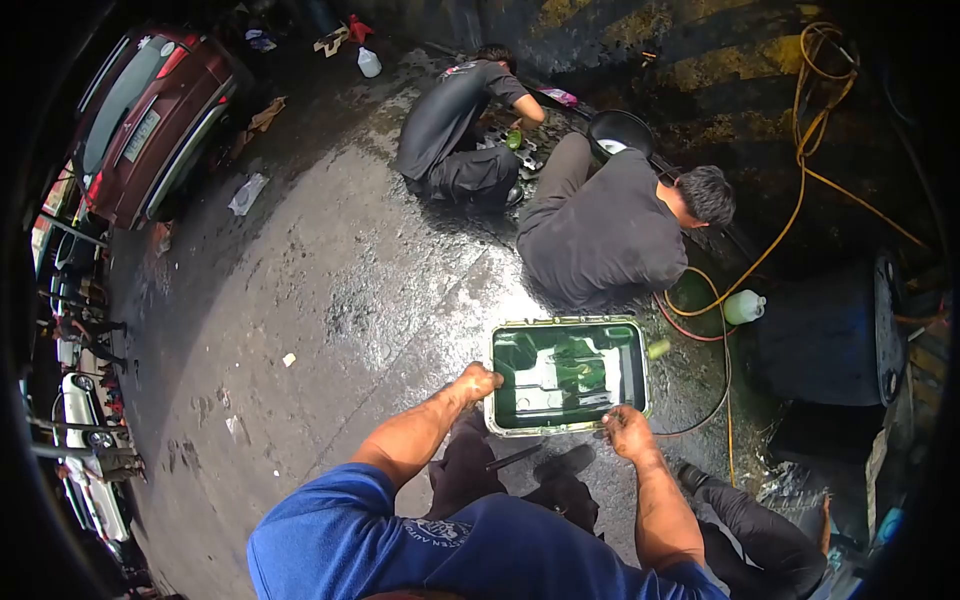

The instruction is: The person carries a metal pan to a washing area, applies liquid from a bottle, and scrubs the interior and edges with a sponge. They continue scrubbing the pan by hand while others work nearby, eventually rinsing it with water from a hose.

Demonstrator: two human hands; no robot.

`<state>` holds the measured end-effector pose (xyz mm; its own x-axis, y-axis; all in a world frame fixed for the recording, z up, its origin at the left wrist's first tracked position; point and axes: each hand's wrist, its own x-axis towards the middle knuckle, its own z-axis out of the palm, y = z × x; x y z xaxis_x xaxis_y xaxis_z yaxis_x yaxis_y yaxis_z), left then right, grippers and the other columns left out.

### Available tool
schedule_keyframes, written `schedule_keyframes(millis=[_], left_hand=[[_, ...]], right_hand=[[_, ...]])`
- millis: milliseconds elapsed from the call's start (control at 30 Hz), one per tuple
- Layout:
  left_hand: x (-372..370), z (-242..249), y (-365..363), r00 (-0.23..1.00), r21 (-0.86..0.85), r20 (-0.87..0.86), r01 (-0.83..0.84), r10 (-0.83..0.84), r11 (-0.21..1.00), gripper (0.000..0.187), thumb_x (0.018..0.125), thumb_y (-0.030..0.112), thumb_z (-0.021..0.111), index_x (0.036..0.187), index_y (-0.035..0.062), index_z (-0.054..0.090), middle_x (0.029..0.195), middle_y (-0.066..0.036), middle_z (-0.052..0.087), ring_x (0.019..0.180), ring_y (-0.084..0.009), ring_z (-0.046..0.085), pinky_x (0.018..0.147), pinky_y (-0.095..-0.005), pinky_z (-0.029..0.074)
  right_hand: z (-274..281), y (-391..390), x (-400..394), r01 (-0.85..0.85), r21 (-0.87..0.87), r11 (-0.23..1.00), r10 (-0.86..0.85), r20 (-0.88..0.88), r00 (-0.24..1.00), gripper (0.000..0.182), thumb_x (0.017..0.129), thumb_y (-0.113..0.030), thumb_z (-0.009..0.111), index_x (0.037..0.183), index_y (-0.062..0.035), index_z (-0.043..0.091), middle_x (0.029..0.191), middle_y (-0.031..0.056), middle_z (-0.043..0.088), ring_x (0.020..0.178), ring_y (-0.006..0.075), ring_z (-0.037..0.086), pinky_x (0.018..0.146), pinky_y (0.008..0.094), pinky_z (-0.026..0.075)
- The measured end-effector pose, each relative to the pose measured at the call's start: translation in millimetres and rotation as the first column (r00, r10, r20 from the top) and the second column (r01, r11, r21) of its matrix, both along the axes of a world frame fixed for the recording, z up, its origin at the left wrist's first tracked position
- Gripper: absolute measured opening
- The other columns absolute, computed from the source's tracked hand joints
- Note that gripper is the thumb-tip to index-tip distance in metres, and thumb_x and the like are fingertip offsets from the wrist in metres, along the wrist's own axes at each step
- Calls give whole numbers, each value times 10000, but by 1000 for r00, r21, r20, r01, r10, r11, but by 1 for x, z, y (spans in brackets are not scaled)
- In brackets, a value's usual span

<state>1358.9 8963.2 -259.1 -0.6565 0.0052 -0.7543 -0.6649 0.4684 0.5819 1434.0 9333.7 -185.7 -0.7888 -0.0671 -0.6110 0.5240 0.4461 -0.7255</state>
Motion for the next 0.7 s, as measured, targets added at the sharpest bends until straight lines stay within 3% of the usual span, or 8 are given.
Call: schedule_keyframes(millis=[100, 167, 233, 300, 433, 500, 567, 700], left_hand=[[-11, 31, -102, 982, -15, 82, -170, 171, 985, 401, 788, 236, 718, 960, -123, 673, 881, -203, 687, 778, -280, 649, 694, -398, 518], [-3, 25, -169, 938, 73, -71, -334, 339, 940, 370, 783, 203, 702, 945, -128, 669, 830, -189, 674, 733, -275, 637, 660, -403, 508], [-8, 50, -229, 915, 10, -21, -403, 403, 915, 360, 778, 184, 690, 947, -133, 667, 848, -188, 675, 743, -280, 632, 674, -412, 506], [-7, 56, -289, 870, -46, -103, -488, 481, 872, 323, 769, 180, 690, 914, -109, 676, 806, -164, 663, 657, -246, 600, 588, -400, 479], [-22, 86, -386, 731, -8, -20, -682, 682, 731, 173, 759, 123, 662, 808, -39, 630, 666, -75, 566, 479, -169, 462, 423, -339, 340], [-34, 82, -425, 550, 186, -47, -815, 834, 549, 122, 772, 82, 624, 814, -31, 611, 645, -53, 535, 480, -182, 473, 421, -345, 358], [-52, 74, -473, 468, 248, -20, -854, 883, 458, 103, 780, 51, 593, 841, -32, 605, 689, -62, 545, 540, -200, 529, 476, -360, 448], [-114, 97, -546, 325, 356, 31, -887, 945, 293, 205, 795, 31, 518, 945, -66, 618, 886, -148, 631, 786, -311, 655, 745, -449, 587]], right_hand=[[5, -114, -71, -273, 294, 916, 321, -128, 938, 255, 887, -222, 705, 1011, -14, 627, 773, 128, 679, 700, 266, 672, 658, 367, 528], [11, -197, -113, -340, 253, 906, 375, -105, 921, 388, 860, -280, 723, 1126, -13, 629, 866, 169, 700, 841, 331, 681, 768, 398, 534], [-2, -273, -149, -493, 136, 859, 509, -131, 851, 472, 880, -298, 691, 1260, -36, 593, 961, 198, 705, 958, 345, 674, 855, 404, 525], [54, -352, -191, -671, 219, 708, 701, -107, 705, 560, 901, -325, 651, 1365, -40, 519, 1056, 209, 695, 1053, 362, 646, 928, 420, 501], [90, -448, -254, -686, 189, 703, 711, -213, 670, 541, 921, -332, 620, 1347, -16, 516, 1063, 206, 694, 1051, 375, 643, 936, 433, 496], [98, -468, -286, -690, 183, 700, 710, -285, 644, 515, 928, -345, 611, 1325, -26, 536, 1054, 209, 695, 1052, 376, 644, 929, 436, 500], [107, -479, -317, -666, 180, 724, 690, -207, 694, 515, 932, -377, 611, 1308, -30, 552, 1105, 216, 684, 1064, 372, 647, 922, 446, 507], [87, -477, -381, -598, 210, 774, 631, -180, 754, 536, 914, -388, 619, 1308, -28, 569, 1134, 214, 677, 1114, 368, 626, 971, 429, 484]])
